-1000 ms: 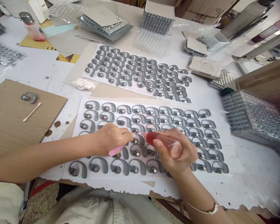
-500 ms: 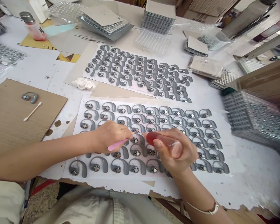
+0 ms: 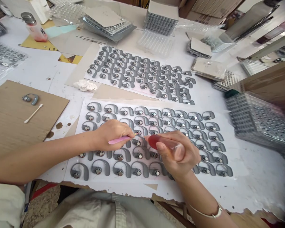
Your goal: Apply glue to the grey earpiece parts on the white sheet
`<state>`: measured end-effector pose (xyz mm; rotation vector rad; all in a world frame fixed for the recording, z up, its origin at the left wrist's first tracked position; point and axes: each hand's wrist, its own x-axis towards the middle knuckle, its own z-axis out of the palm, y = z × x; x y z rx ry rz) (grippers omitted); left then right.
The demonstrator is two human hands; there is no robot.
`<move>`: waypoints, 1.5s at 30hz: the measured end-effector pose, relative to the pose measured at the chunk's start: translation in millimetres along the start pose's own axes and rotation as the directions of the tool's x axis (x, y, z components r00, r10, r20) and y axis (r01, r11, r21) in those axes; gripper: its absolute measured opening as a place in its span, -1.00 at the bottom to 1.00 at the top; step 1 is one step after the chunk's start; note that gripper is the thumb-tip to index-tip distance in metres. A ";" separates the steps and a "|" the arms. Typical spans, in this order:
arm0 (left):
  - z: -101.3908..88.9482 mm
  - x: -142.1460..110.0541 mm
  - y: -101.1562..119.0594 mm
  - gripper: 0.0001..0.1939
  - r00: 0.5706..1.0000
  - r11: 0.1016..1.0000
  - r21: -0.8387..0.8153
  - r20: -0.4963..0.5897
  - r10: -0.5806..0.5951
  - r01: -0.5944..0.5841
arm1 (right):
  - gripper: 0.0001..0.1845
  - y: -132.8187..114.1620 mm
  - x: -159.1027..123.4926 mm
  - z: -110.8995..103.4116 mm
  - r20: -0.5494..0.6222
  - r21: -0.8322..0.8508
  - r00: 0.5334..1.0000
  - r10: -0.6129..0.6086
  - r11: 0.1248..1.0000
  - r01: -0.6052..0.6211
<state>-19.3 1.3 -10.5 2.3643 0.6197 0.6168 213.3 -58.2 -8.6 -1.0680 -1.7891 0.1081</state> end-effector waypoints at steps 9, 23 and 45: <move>-2.5 2.9 -3.6 -0.85 0.998 0.984 -0.171 -0.036 -0.055 0.048 | -0.79 0.0 0.6 3.1 -0.003 0.003 1.000 0.021 1.000 -0.021; -7.1 10.4 -8.8 -0.89 0.955 0.916 -0.273 0.043 -0.295 0.295 | -0.80 -1.7 0.4 4.7 -0.006 -0.003 1.000 -0.011 1.000 0.011; -8.1 10.2 -9.2 -0.86 0.927 0.873 -0.320 0.058 -0.371 0.369 | -0.68 -2.3 -0.9 5.3 0.025 -0.052 0.993 -0.115 0.992 0.116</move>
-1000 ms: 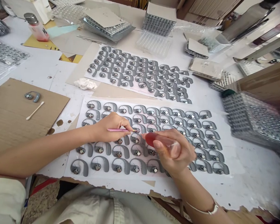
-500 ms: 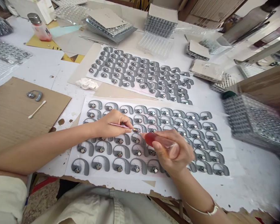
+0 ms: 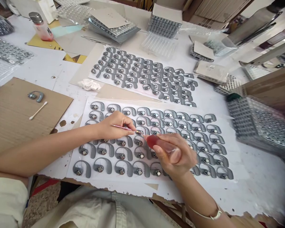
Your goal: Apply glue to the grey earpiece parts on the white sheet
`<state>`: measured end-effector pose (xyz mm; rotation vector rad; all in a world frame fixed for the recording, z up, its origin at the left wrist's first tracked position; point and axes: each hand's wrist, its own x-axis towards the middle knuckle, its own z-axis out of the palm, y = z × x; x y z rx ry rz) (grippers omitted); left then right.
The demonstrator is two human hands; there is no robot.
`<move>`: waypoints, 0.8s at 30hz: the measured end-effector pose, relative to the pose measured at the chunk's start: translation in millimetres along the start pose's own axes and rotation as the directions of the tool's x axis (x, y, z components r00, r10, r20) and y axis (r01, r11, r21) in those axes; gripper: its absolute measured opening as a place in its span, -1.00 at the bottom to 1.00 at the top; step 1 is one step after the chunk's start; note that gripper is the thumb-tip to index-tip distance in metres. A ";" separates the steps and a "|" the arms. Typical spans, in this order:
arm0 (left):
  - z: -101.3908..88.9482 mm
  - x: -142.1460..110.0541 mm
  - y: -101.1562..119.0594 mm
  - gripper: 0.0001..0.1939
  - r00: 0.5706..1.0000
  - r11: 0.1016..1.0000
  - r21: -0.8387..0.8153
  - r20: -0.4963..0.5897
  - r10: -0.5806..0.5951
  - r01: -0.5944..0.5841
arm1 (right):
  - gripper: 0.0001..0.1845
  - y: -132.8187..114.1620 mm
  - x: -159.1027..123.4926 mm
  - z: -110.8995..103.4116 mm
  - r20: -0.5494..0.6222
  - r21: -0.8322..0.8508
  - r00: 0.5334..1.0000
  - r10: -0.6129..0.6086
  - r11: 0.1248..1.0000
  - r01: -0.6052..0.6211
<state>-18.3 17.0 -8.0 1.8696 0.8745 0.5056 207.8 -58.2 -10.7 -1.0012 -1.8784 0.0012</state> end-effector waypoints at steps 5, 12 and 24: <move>0.1 0.9 4.2 -0.90 1.000 0.999 -0.042 -0.010 -0.014 0.013 | -0.69 0.5 -1.4 0.0 -0.017 0.079 0.999 0.052 0.996 -0.051; -0.1 -5.8 15.4 -0.91 0.994 0.998 0.046 -0.101 0.053 -0.048 | -0.82 -1.0 17.7 -27.3 -0.313 0.254 0.889 0.335 0.931 -0.262; 25.5 -46.0 12.5 -0.83 0.807 0.629 0.581 0.083 0.585 -0.516 | -0.78 -12.1 -4.0 -18.5 -0.298 0.271 0.865 0.404 0.905 -0.329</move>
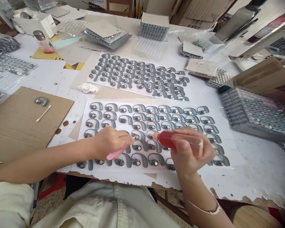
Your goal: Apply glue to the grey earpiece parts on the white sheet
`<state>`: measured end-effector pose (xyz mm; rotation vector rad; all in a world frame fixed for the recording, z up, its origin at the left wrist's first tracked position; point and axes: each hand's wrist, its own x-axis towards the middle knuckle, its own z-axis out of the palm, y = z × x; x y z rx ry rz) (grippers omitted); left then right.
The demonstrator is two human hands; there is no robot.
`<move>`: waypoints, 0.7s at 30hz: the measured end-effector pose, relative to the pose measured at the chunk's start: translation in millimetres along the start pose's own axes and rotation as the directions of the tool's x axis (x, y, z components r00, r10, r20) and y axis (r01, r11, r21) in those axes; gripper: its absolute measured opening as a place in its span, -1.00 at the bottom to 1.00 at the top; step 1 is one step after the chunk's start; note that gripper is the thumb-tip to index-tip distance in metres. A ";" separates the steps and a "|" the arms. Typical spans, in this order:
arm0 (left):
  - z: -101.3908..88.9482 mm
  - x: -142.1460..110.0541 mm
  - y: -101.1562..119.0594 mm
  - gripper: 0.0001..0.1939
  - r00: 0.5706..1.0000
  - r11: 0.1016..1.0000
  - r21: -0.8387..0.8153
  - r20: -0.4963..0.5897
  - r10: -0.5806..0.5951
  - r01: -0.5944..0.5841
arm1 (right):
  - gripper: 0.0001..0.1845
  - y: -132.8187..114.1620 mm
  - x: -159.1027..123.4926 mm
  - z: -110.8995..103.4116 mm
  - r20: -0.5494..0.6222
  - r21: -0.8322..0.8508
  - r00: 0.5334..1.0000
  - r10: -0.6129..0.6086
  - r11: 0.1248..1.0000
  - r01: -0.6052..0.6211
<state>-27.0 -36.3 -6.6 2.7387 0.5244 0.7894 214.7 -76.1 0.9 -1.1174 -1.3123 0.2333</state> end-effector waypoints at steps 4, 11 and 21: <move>1.8 -5.5 3.2 -0.82 0.994 0.994 0.069 0.073 0.078 -0.083 | -0.82 0.4 -6.1 -1.9 0.132 -0.036 0.990 -0.054 0.998 0.059; 4.2 -4.5 5.7 -0.81 0.983 0.984 0.138 0.157 0.094 -0.116 | -0.77 2.9 -9.7 -0.5 0.267 -0.014 0.960 -0.085 0.996 0.092; 5.8 -4.3 8.5 -0.85 0.979 0.975 0.184 0.182 0.088 -0.121 | -0.76 -0.3 -9.1 7.5 0.359 -0.068 0.922 -0.146 0.981 0.182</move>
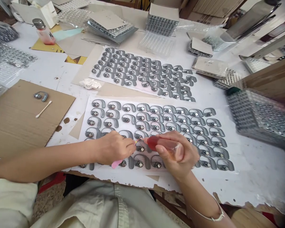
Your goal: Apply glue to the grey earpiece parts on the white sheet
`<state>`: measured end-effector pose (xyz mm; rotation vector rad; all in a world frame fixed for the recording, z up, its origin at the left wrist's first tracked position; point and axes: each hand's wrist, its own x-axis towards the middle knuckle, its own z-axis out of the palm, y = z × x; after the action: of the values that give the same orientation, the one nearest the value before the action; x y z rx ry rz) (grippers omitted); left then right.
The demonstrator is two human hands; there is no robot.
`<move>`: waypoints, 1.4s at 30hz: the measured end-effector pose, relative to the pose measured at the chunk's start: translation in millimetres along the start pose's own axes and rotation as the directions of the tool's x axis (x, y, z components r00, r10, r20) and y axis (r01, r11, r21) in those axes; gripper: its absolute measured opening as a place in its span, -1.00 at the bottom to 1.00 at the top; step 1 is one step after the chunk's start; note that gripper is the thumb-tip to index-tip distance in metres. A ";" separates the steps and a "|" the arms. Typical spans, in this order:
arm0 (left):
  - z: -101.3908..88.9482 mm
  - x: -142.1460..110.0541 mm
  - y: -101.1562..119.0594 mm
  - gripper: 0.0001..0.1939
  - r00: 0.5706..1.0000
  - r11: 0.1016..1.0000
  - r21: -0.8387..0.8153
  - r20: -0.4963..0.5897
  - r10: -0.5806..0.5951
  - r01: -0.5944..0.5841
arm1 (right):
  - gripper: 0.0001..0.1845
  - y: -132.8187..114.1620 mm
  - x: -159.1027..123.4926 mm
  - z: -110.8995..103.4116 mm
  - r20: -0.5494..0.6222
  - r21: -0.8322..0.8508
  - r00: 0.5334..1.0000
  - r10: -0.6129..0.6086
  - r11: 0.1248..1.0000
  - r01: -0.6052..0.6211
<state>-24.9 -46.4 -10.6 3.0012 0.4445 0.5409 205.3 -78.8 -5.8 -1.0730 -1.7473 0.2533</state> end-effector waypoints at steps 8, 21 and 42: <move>1.3 -0.1 0.8 -0.86 1.000 0.999 0.032 -0.011 0.008 -0.007 | -0.79 0.6 -0.1 1.1 -0.001 -0.033 1.000 0.009 0.999 -0.009; 3.3 -1.6 -1.1 -0.89 1.000 1.000 -0.004 -0.008 -0.007 0.006 | -0.81 0.0 0.7 1.5 0.004 -0.046 1.000 -0.026 0.999 0.027; 0.7 -1.3 -2.4 -0.88 0.999 0.999 -0.028 0.043 -0.024 0.025 | -0.71 5.4 -1.9 2.9 -0.035 -0.014 0.997 -0.069 0.998 0.068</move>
<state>-26.5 -44.4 -11.9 2.9698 0.4660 0.4766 206.0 -76.2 -11.7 -1.0187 -1.7528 0.1801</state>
